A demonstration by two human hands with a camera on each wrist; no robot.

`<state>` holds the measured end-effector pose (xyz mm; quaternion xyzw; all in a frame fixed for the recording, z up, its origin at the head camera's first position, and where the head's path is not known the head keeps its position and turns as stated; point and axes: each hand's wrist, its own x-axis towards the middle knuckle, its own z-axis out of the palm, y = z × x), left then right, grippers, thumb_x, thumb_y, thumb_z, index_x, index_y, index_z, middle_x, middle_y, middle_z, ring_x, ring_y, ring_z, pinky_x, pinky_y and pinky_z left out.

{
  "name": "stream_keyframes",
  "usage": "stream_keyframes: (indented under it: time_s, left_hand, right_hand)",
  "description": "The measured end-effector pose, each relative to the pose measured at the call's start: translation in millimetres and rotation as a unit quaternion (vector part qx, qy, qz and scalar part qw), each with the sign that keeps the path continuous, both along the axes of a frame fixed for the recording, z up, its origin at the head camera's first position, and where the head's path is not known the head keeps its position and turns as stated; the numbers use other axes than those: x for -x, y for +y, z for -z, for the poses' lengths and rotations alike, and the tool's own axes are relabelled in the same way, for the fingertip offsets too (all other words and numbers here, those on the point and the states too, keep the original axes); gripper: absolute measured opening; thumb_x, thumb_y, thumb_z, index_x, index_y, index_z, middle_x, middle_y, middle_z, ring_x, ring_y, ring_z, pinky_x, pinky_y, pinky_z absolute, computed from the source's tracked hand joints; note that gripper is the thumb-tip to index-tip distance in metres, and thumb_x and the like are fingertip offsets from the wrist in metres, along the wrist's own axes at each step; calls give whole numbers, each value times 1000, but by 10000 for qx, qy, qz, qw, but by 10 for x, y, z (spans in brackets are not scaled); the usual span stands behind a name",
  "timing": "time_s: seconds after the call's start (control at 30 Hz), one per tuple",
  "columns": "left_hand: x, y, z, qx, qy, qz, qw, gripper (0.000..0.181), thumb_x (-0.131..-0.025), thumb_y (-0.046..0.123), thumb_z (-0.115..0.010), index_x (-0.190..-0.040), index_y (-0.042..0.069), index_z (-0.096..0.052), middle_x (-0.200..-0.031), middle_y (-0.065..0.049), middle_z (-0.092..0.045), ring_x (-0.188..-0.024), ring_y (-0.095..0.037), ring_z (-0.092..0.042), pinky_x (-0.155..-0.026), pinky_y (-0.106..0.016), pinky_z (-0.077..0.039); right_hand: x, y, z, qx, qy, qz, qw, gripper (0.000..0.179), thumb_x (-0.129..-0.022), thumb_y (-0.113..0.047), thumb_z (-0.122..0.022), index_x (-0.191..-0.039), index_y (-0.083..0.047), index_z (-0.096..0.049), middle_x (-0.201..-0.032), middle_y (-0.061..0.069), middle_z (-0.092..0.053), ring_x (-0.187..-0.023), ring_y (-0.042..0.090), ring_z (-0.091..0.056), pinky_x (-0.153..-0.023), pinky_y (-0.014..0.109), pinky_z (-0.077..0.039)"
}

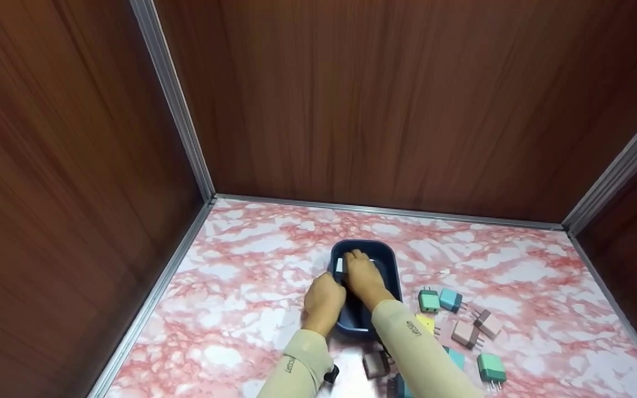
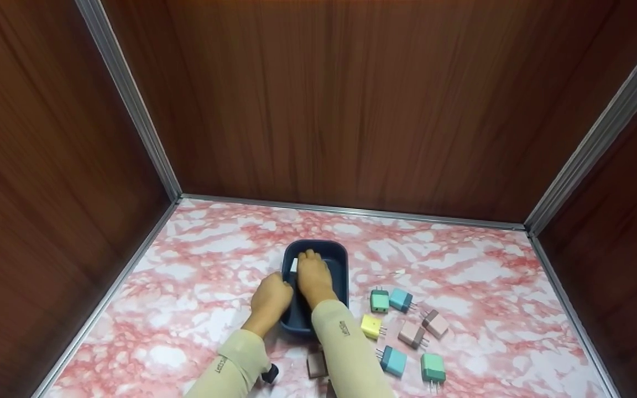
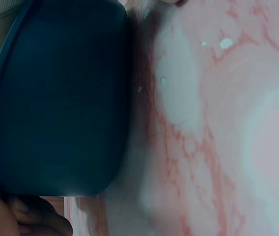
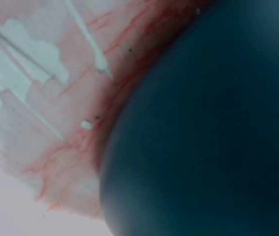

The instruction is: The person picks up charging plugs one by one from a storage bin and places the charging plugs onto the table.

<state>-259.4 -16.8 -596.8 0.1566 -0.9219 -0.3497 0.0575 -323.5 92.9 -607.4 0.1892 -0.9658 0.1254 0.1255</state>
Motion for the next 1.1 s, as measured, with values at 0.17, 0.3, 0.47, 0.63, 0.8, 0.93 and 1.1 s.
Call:
stream_keyframes:
  time_s: [0.17,0.3,0.47,0.63,0.8,0.93,1.1]
  left_hand:
    - [3,3,-7,-18,-21,-14,10000,8,-86,19,-66,-89,15,-73,-92,-6,-75,-83,-29,-72,-67,-49,-53]
    - [15,9,-2,-32,-75,-51,10000,8,-86,19,-67,-90,16,-73,-93,-6,-75,-83,-28,-72,-67,-48,-53]
    - [33,7,19,-1,-156,-30,9999,9,-87,19,-66,-92,17,-74,-96,-5,-76,-86,-28,-73,-68,-49,-54]
    - [23,-2,15,-54,-105,-21,9999,9,-87,18,-66,-91,17,-73,-95,-5,-76,-86,-28,-72,-68,-49,-53]
    - [12,4,20,-51,2,12,10000,7,-87,18,-65,-90,17,-72,-95,-5,-75,-86,-28,-72,-68,-50,-53]
    - [8,6,29,-69,24,28,10000,7,-87,18,-66,-89,17,-72,-94,-5,-75,-85,-28,-72,-67,-50,-53]
    - [13,-1,28,-95,40,24,9999,6,-86,19,-66,-87,17,-72,-93,-5,-76,-84,-28,-72,-67,-50,-53]
  right_hand:
    - [1,-10,-2,-11,-44,-47,10000,32,-88,-3,-68,-119,1,-63,-114,19,-62,-105,37,-64,-88,52,-55]
    - [-8,-24,-22,34,-215,25,9998,28,-90,-3,-64,-118,1,-63,-115,19,-61,-105,37,-64,-88,52,-55]
    - [-9,-45,-25,111,-532,197,9983,27,-93,-2,-59,-120,1,-62,-121,20,-60,-108,37,-64,-89,53,-55]
    - [-15,-67,-36,177,-637,304,9973,27,-91,-3,-63,-117,0,-62,-121,20,-59,-108,39,-65,-88,54,-55]
    - [-35,-58,-50,286,-572,242,9977,26,-86,0,-67,-111,1,-61,-116,21,-60,-101,40,-65,-84,55,-56]
    - [-41,-25,-64,203,-543,264,9980,27,-87,-1,-67,-113,1,-62,-117,20,-60,-105,39,-65,-88,53,-55]
    - [-47,34,-93,253,-436,229,9985,25,-85,-1,-68,-110,-1,-63,-112,17,-59,-103,37,-64,-86,52,-55]
